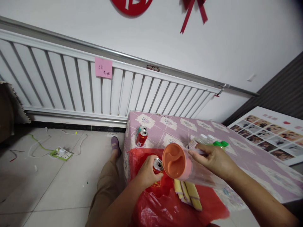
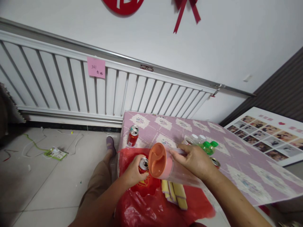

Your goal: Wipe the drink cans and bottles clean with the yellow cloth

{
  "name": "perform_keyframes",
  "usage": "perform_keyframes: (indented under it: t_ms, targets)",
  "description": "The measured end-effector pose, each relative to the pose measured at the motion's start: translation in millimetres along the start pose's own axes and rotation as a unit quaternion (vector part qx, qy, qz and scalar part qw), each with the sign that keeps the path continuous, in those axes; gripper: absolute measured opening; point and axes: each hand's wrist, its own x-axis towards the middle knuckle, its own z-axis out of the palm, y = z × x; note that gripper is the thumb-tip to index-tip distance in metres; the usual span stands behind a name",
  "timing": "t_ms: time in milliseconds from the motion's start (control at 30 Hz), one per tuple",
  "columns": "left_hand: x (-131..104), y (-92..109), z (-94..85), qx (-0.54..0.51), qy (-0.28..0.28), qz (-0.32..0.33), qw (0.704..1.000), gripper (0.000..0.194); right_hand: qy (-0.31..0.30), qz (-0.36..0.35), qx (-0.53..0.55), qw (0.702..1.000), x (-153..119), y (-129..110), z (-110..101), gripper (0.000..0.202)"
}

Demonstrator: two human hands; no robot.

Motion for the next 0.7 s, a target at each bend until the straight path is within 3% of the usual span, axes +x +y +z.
perform_keyframes:
  t_ms: [700]
  targets:
    - [0.6, -0.4, 0.4, -0.002, 0.004, 0.007, 1.000, 0.063, 0.000, 0.004, 0.000, 1.000, -0.2, -1.5, 0.4, 0.045]
